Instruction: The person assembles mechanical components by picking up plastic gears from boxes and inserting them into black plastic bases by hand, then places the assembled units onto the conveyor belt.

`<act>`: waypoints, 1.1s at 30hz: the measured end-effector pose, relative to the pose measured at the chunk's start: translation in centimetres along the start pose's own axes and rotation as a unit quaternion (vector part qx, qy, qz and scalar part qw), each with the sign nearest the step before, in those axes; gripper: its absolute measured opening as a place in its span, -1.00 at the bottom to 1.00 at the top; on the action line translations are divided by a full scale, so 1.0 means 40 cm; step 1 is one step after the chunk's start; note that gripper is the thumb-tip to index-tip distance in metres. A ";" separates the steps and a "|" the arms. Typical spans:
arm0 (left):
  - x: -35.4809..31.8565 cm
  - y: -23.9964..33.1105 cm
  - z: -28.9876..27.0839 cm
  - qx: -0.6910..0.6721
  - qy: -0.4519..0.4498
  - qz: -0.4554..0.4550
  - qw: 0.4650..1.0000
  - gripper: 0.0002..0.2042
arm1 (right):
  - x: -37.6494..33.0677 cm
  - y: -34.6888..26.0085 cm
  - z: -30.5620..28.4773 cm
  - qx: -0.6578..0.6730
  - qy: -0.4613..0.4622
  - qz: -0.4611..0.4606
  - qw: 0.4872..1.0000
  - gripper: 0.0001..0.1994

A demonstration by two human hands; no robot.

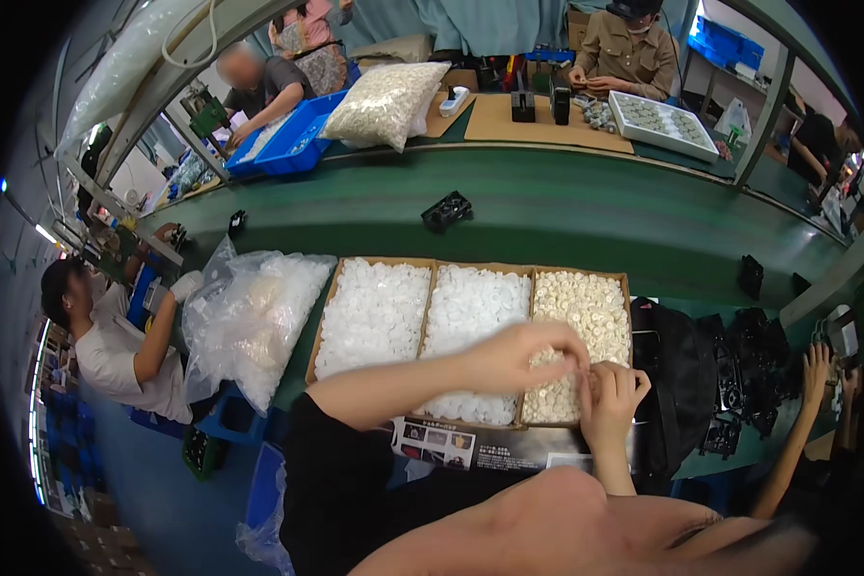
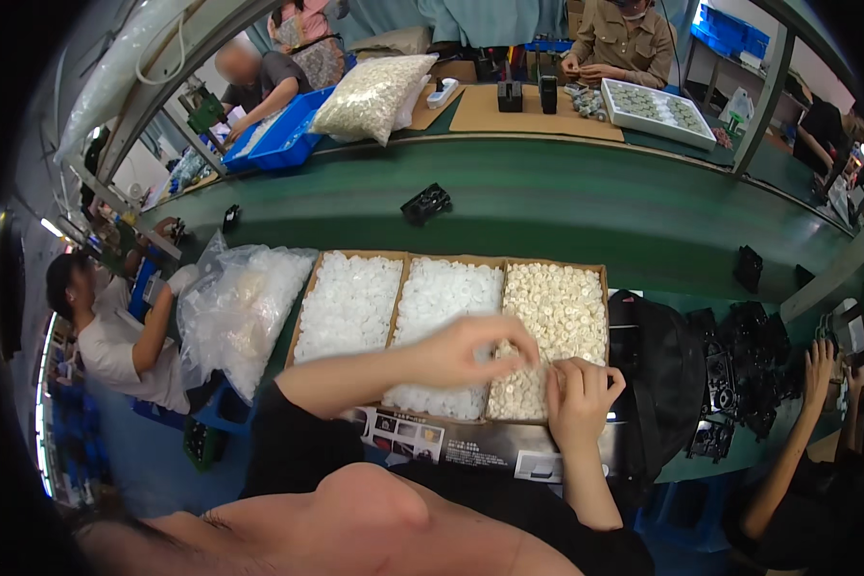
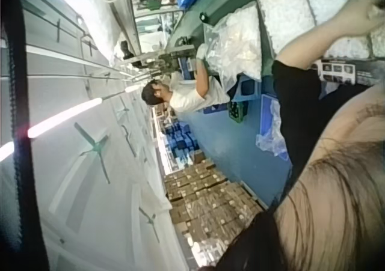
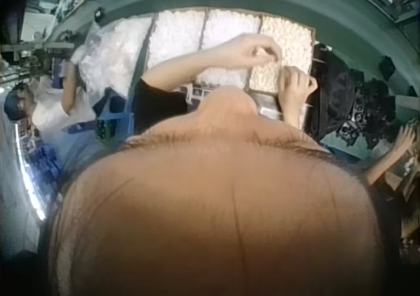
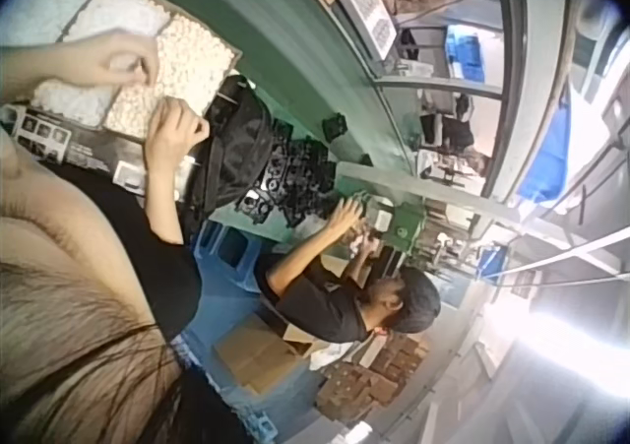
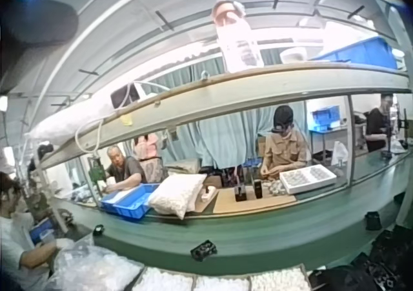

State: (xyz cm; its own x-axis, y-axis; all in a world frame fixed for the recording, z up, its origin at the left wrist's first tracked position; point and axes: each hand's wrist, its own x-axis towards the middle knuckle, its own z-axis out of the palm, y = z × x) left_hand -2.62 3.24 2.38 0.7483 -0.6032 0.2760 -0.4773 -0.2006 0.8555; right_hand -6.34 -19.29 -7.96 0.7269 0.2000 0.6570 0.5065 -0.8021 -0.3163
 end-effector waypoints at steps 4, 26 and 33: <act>0.101 -0.229 -0.214 0.267 0.056 -0.063 0.960 -0.56 | 0.000 0.005 0.006 -0.007 -0.016 0.006 1.000 -0.78; -0.016 -0.423 -0.386 0.253 0.240 -0.221 0.911 -0.64 | -0.004 0.001 0.008 0.077 -0.019 0.027 0.996 -0.77; -0.142 -0.147 -0.121 0.294 0.070 -0.119 0.946 -0.62 | -0.037 0.015 0.024 0.089 0.000 0.041 0.995 -0.78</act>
State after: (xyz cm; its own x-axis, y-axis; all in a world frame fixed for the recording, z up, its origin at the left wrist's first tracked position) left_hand -1.85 11.58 -2.10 0.9005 -0.3874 0.1975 -0.4312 -0.7369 0.5206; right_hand -6.65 -19.53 -9.79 0.7693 0.1379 0.6238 0.5198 -0.7028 -0.4857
